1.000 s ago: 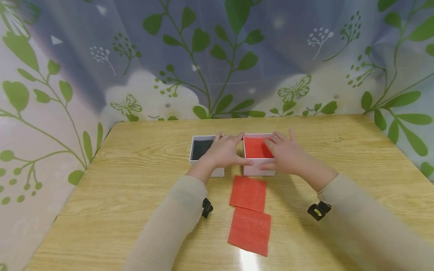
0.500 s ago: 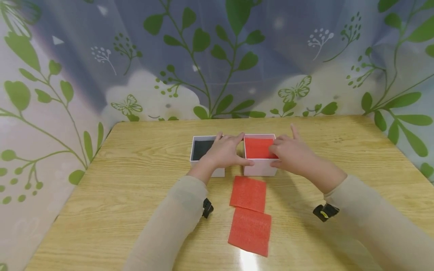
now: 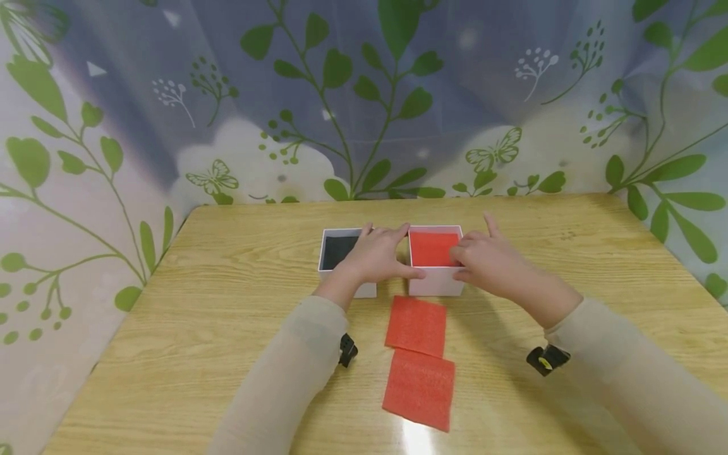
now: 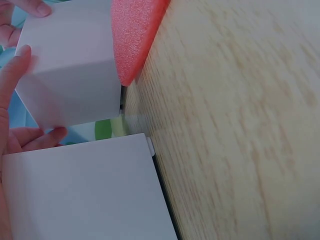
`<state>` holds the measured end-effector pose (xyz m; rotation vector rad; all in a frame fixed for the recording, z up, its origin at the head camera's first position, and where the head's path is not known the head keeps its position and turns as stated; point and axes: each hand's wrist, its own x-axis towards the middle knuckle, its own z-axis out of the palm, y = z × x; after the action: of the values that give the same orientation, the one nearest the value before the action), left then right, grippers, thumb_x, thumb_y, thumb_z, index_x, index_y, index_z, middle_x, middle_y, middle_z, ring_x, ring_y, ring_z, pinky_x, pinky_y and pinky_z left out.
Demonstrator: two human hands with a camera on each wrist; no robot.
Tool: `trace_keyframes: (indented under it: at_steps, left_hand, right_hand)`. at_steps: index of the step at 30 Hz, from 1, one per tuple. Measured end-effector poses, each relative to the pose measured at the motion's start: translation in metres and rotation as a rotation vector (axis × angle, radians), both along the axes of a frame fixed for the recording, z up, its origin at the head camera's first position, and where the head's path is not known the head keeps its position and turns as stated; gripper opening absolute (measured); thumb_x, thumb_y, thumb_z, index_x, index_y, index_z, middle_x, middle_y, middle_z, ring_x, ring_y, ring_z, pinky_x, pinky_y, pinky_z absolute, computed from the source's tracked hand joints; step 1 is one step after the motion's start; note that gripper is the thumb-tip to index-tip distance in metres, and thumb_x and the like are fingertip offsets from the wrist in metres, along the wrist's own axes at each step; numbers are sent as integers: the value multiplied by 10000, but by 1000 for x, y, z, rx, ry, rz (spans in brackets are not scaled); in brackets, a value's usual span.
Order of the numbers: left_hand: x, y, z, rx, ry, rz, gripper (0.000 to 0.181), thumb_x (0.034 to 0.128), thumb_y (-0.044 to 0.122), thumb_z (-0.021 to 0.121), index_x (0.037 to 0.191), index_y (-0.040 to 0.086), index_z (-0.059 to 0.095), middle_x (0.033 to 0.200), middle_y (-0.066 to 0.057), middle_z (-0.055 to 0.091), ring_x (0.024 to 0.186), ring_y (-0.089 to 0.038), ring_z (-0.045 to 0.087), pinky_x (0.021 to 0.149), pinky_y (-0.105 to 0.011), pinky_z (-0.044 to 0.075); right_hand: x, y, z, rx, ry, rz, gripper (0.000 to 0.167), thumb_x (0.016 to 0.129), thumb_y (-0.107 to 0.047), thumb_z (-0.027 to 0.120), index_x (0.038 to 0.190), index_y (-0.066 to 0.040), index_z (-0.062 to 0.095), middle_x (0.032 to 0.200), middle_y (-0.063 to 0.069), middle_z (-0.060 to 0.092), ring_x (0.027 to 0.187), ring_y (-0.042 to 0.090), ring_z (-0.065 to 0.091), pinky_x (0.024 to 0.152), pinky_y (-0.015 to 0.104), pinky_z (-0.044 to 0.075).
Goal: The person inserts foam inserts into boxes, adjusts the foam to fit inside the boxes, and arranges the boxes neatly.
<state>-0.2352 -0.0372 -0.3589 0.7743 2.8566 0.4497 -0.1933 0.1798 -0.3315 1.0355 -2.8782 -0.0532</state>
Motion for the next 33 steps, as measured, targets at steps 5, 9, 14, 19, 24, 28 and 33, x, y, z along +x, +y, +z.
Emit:
trace_keyframes:
  at_steps: [5,9,14,19,24,28,33]
  left_hand:
    - [1,0,1,1,4,-1,1027,721,667,645,1490,120,240,1405,11,448,1294,-217,360,1112,-475,25]
    - [1,0,1,-5,2,-5,1032,719,670,644,1488,112,243,1410,3,443,1296,-220,361,1112,-479,31]
    - [1,0,2,-19,10,1,1039,712,685,637,1490,120,240,1421,-8,429,1298,-223,361,1112,-479,41]
    - [1,0,1,-17,-2,-1,1045,711,685,639,1492,123,233,1430,-4,416,1306,-222,350,1112,-479,33]
    - [1,0,2,-16,12,-5,1035,715,682,636,1488,117,244,1422,-5,426,1297,-223,363,1110,-488,42]
    - [0,0,1,-13,14,-2,1033,717,685,631,1490,121,242,1421,-2,428,1298,-224,363,1109,-491,41]
    - [1,-1,0,1,6,-4,1031,719,680,635,1489,119,243,1417,1,434,1296,-225,361,1109,-489,34]
  right_hand:
    - [-1,0,-1,-16,0,15,155,744,-168,786,797,-127,646,818,-6,648,970,271,560,1020,666,83]
    - [0,0,-2,-20,-26,9,151,757,-151,775,834,-125,648,852,2,655,967,279,562,1016,673,80]
    - [1,-1,-2,-51,-57,5,151,765,-122,766,870,-121,657,886,8,662,980,289,570,1009,683,88]
    - [1,0,-3,-113,-77,25,130,770,-124,763,801,-135,637,771,-39,616,837,222,591,1004,680,111]
    - [1,-1,-4,-164,-90,45,140,772,-89,757,757,-133,625,709,-55,588,735,169,592,1009,660,157]
    - [1,-2,-6,-185,-82,86,101,777,-72,747,834,-92,666,782,-14,633,793,186,616,1006,626,230]
    - [2,-5,-15,-264,-86,160,163,829,-33,683,991,-15,676,999,88,653,920,254,625,845,466,479]
